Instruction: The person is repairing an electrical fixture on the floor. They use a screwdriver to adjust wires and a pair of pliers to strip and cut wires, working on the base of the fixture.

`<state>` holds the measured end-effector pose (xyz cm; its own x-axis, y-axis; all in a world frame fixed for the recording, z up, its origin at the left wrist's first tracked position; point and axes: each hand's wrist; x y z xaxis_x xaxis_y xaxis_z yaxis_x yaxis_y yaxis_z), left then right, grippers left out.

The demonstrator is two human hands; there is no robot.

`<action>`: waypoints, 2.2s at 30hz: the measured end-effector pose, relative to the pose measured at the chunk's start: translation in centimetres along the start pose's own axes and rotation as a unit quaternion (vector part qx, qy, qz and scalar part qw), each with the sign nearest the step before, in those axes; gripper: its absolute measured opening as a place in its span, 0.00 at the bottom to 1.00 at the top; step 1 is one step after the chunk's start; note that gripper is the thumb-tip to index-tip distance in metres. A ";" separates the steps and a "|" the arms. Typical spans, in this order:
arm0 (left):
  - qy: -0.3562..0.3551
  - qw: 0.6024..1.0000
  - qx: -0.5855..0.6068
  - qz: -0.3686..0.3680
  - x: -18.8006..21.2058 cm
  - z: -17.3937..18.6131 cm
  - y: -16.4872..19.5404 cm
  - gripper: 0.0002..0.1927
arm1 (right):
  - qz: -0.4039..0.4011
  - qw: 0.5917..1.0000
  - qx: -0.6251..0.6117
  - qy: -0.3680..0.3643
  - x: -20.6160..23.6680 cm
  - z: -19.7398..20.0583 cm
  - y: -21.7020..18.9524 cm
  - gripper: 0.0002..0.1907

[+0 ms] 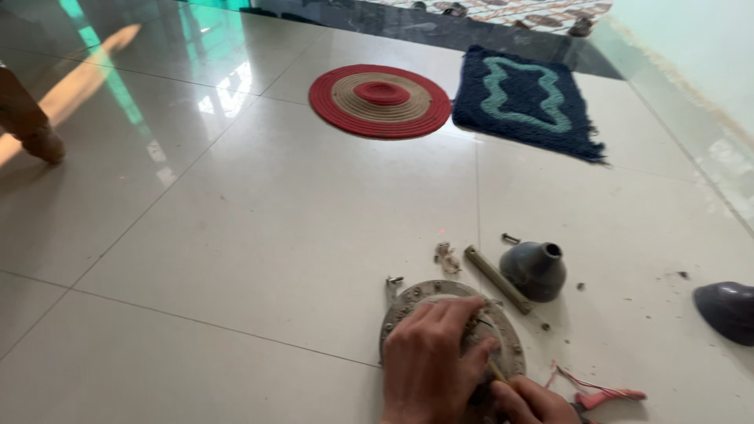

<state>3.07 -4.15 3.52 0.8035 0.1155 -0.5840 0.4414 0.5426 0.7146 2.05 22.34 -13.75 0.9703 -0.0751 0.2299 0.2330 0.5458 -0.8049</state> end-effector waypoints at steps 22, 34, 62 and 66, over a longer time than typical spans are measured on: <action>-0.087 0.865 0.307 0.386 -1.2 -1.7 -0.2 0.19 | -0.082 0.988 0.008 0.128 3.3 -2.5 -3.1 0.17; -0.128 0.978 0.014 0.162 -4.6 3.1 0.5 0.09 | -0.088 0.984 0.043 0.147 2.3 -2.8 -0.7 0.16; -0.151 0.969 0.029 0.192 -3.2 2.1 0.9 0.13 | 0.019 0.848 0.517 -0.118 -0.1 10.0 -3.5 0.49; -0.142 0.985 0.001 0.101 -2.7 2.0 0.8 0.17 | -0.046 0.814 0.558 -0.156 -0.5 9.8 -3.5 0.40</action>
<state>2.10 -5.70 6.44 0.9539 -0.0170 -0.2998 0.2627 0.5306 0.8059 0.10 28.69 -5.69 0.8481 -0.0389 0.5284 -0.0689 0.9807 0.1827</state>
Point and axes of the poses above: each hand's wrist, its own x-axis away from the middle knuckle, its own z-axis out of the back of the hand, y = z × x, and after that the axes turned 10 degrees about y, right-handed
